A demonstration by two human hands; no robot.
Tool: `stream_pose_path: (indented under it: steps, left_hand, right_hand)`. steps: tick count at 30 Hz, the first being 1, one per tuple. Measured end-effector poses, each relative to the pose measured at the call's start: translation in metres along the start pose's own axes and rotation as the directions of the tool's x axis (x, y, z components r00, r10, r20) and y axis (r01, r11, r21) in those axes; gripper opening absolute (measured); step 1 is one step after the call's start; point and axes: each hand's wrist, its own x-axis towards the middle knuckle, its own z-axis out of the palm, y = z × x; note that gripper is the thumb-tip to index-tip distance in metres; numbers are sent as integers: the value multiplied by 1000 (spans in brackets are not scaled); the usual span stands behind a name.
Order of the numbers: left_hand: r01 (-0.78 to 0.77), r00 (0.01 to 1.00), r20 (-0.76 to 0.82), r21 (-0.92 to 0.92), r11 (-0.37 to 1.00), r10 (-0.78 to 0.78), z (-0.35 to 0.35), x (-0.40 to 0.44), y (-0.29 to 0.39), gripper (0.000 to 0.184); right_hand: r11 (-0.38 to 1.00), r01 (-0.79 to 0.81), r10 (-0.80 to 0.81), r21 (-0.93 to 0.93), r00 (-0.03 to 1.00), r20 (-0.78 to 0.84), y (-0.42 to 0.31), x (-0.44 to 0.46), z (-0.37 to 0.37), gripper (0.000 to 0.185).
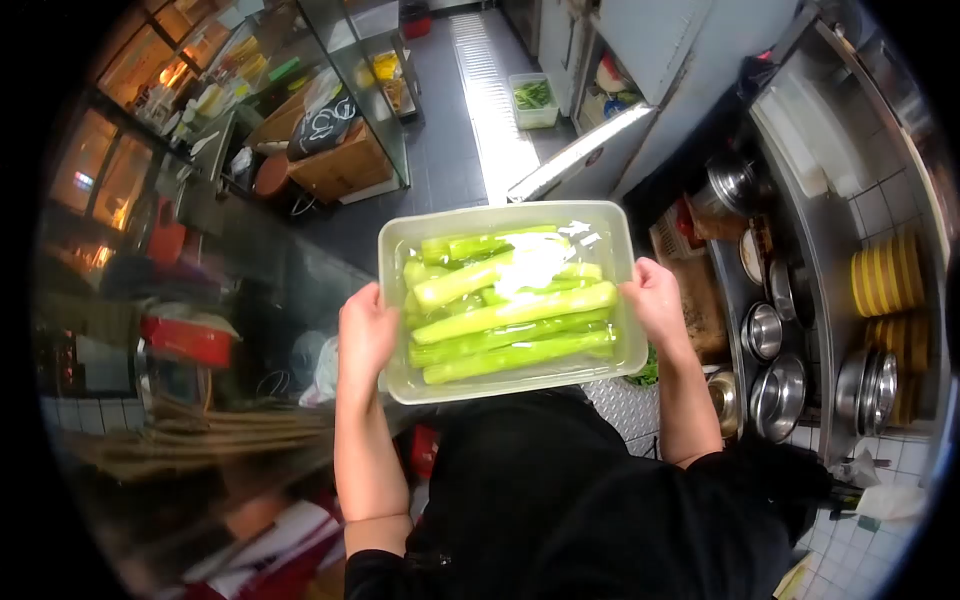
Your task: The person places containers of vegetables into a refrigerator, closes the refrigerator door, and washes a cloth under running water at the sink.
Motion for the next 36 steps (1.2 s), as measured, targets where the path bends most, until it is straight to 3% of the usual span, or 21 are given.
stream_pose_path:
  steps: [3, 7, 12, 16, 20, 24, 30, 34, 36]
  left_hand:
    - [-121, 992, 59, 96, 988, 115, -11, 90, 0, 9]
    - [-160, 979, 144, 116, 980, 143, -19, 191, 38, 9]
    - [-256, 945, 217, 31, 966, 244, -3, 307, 47, 10]
    - [-256, 935, 253, 0, 967, 248, 17, 377, 62, 6]
    - [-281, 907, 360, 138, 950, 216, 30, 439, 84, 12]
    - [-207, 887, 400, -99, 973, 229, 56, 494, 106, 11]
    - [-305, 806, 534, 6, 952, 255, 85, 586, 136, 14]
    - [-320, 750, 601, -34, 947, 275, 109, 637, 158, 17]
    - [-399, 719, 621, 3, 917, 311, 120, 669, 170, 17]
  right_hand:
    - [999, -9, 5, -36, 994, -107, -17, 39, 27, 18]
    - [998, -61, 57, -11, 976, -212, -43, 88, 53, 18]
    - [996, -84, 91, 37, 955, -283, -59, 151, 77, 16]
    - [993, -118, 119, 25, 932, -343, -70, 206, 89, 15]
    - [987, -160, 149, 3, 912, -381, -73, 246, 93, 15]
    - [979, -204, 170, -29, 880, -445, -91, 285, 95, 16]
    - [957, -283, 274, 64, 810, -519, -113, 324, 102, 19]
    - [944, -325, 295, 57, 753, -589, -116, 353, 114, 21]
    - [940, -318, 323, 121, 719, -616, -119, 371, 122, 22]
